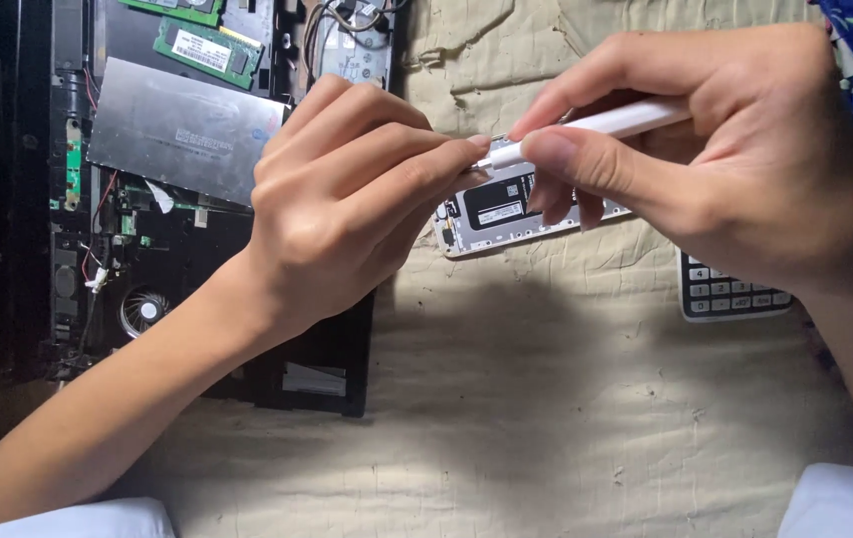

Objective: Disassembling a mobile phone by removing internal screws with a screwdriver and manipulating ribbon cables while working next to an open laptop.

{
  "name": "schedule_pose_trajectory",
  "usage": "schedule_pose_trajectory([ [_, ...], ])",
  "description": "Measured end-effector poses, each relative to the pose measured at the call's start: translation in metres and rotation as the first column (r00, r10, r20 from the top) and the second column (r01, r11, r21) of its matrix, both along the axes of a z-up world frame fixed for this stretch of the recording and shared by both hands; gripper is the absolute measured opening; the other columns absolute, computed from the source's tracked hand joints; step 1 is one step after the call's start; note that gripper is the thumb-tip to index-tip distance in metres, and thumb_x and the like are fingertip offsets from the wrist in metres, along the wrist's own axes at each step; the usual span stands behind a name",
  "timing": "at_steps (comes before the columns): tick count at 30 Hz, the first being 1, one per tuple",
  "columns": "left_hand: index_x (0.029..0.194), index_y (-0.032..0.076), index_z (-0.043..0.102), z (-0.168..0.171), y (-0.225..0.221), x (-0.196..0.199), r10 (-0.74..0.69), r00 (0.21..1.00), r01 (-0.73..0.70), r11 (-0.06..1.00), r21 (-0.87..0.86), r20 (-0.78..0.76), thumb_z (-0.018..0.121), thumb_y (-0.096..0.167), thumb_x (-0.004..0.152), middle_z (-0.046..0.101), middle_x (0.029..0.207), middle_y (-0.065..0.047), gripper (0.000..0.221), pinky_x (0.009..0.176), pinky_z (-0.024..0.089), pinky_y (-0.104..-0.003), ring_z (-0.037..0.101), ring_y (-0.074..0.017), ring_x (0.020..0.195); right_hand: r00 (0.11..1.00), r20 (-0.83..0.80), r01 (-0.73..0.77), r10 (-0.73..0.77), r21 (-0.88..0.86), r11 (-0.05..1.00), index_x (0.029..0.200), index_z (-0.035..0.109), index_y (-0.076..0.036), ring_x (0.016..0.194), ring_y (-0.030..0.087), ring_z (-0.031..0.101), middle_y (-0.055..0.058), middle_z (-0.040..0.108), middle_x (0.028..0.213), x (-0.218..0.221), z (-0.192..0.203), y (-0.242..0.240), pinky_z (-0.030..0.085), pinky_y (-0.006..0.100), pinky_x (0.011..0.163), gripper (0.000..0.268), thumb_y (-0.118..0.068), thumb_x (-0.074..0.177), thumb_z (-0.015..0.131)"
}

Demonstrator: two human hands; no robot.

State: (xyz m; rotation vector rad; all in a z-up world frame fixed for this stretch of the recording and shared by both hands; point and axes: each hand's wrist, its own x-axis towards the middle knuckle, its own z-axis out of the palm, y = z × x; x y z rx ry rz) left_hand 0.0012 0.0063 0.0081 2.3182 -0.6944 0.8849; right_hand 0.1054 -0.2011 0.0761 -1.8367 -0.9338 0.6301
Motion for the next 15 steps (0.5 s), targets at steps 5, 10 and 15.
schedule_pose_trajectory([
  [5,0.113,-0.006,0.071,0.0002,-0.0007,0.0003,0.020,1.000,-0.019,0.999,0.036,-0.005,0.068,0.001,0.109,0.075,0.097,-0.014,0.008,0.071,0.041,-0.041,0.059,-0.0324,0.081,0.998,0.052,0.043,-0.041,-0.032,0.999,0.107,0.070,0.010,0.072,0.016,0.074,0.015,0.072,0.080,-0.0053,0.0016,0.0017,0.066,0.022,0.067,0.008,0.005,0.102,0.069],
  [10,0.111,-0.006,0.072,-0.0002,-0.0006,0.0007,0.044,0.999,-0.043,0.998,0.044,-0.012,0.071,0.002,0.109,0.075,0.096,-0.014,0.008,0.073,0.042,-0.041,0.061,-0.0326,0.083,0.993,0.113,-0.017,0.014,0.030,0.999,0.109,0.068,0.013,0.073,0.016,0.072,0.016,0.072,0.081,-0.0036,-0.0019,0.0023,0.059,0.021,0.066,0.007,0.007,0.105,0.067],
  [15,0.115,-0.005,0.071,-0.0028,0.0017,0.0012,0.054,0.999,-0.054,0.996,0.069,-0.007,0.073,0.002,0.110,0.077,0.098,-0.014,0.009,0.075,0.045,-0.042,0.065,-0.0335,0.086,0.993,0.118,0.002,-0.003,0.000,1.000,0.109,0.069,0.011,0.074,0.015,0.071,0.015,0.072,0.083,-0.0027,-0.0035,0.0021,0.060,0.020,0.067,0.006,0.006,0.106,0.070],
])
